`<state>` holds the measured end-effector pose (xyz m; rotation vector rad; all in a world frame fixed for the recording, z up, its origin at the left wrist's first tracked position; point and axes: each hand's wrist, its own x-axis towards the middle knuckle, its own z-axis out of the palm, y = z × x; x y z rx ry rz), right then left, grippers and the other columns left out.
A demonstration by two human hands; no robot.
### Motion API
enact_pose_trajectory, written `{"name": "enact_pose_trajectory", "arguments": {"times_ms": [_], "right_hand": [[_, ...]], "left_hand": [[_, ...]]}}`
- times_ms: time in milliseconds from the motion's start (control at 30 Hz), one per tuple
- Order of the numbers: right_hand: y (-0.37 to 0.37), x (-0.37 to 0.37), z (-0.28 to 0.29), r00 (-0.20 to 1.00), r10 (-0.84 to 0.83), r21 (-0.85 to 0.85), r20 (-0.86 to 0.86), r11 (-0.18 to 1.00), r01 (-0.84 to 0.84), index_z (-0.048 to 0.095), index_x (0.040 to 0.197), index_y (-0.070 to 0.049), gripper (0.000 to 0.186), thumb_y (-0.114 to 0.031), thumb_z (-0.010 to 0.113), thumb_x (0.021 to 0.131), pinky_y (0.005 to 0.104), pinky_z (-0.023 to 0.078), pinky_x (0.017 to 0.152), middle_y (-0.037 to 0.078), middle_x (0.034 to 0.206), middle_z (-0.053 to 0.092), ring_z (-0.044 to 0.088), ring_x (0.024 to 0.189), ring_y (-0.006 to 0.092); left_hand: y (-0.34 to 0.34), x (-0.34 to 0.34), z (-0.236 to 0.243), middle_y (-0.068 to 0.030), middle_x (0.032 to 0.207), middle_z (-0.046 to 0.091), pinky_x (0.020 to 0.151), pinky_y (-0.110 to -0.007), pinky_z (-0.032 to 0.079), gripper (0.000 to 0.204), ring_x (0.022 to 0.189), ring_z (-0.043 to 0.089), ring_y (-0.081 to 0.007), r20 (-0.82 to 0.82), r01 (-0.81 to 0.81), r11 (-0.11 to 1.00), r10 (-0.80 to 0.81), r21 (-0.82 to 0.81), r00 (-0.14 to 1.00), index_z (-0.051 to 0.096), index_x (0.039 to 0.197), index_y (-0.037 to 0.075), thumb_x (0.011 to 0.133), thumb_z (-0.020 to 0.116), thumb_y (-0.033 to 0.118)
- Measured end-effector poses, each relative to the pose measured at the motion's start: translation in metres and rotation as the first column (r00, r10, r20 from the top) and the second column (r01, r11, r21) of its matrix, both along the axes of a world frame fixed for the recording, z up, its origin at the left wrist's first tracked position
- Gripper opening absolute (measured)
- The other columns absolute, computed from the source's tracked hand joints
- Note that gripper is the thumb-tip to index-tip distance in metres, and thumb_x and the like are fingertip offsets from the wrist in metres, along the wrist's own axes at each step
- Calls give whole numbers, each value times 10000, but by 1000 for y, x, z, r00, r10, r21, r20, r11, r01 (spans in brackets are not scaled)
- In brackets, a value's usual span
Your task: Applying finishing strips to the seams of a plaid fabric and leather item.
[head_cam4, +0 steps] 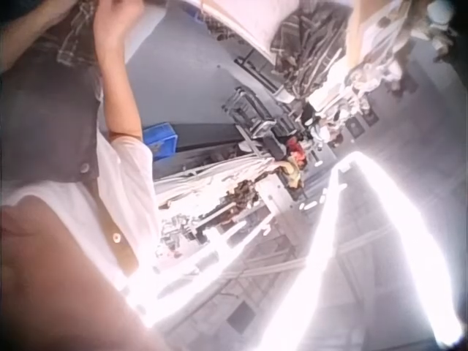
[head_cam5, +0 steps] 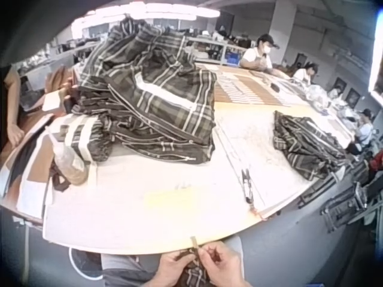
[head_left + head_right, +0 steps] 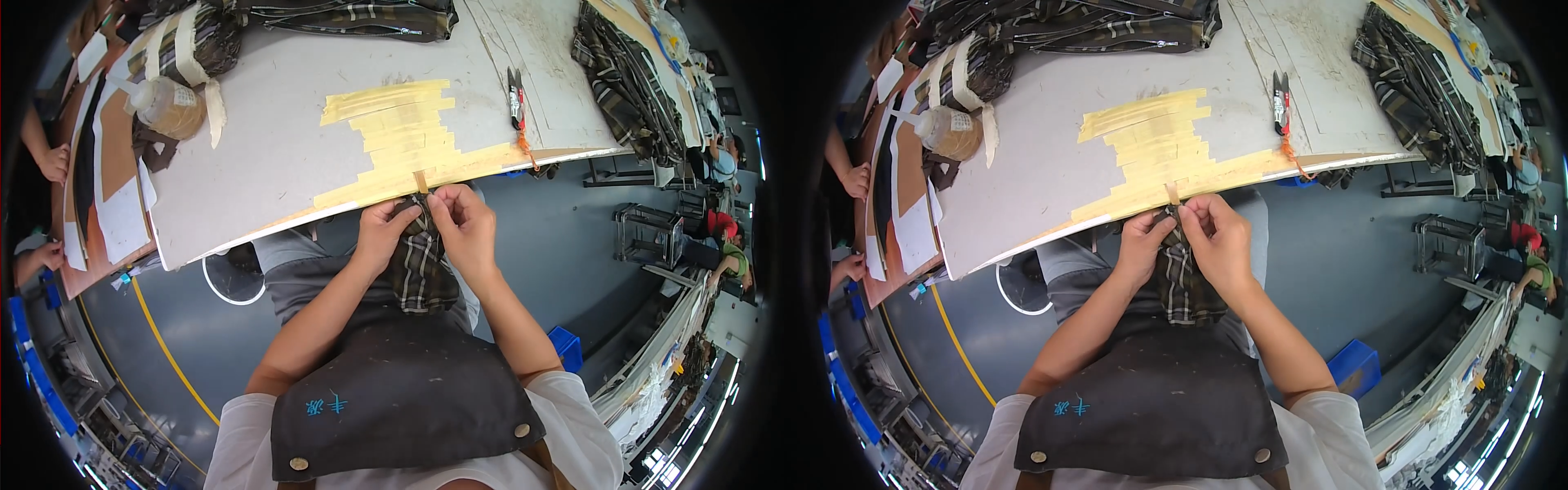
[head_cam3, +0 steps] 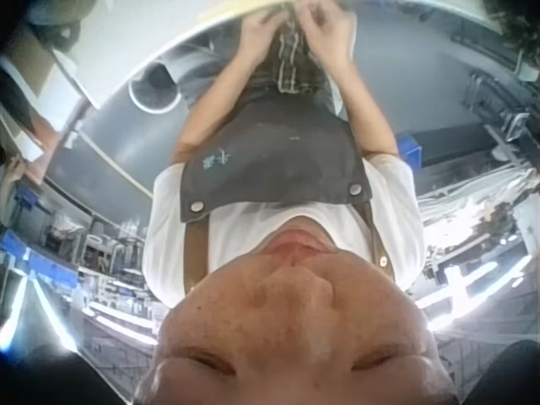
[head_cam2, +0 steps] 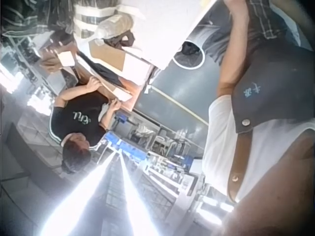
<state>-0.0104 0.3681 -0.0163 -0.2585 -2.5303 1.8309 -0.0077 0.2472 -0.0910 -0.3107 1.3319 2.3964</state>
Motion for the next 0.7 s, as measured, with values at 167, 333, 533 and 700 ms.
{"name": "enact_pose_trajectory", "arguments": {"times_ms": [167,333,533,700], "right_hand": [[1,2,2,997,26,21,-71,999,-25,569,829,8,37,-17,592,815,165,378,500,-28,689,553,470,592,9],[5,1,12,993,105,109,-59,989,-98,570,827,8,34,-5,593,806,167,383,509,-21,694,557,476,591,14],[7,4,5,996,65,-116,67,992,-57,556,848,12,43,-22,571,827,163,374,516,-23,700,547,478,594,17],[5,5,6,989,14,-213,148,977,18,546,863,8,43,-32,545,846,151,350,514,-26,716,537,461,604,9]], "left_hand": [[-6,1,1,-23,908,628,739,-207,446,186,802,560,-65,-27,23,994,-26,-108,999,610,990,-22,816,598,44],[-7,-2,6,-34,950,617,772,-212,424,201,852,541,-61,-4,24,986,-24,162,1000,610,1000,-31,848,578,98],[-5,-4,3,-49,959,612,821,-250,420,208,901,543,-101,-15,143,878,-153,457,988,603,1012,-23,881,538,125],[3,-1,6,-35,983,601,840,-307,412,204,929,534,-123,-6,90,879,-99,468,995,587,1038,25,881,537,146]]}}
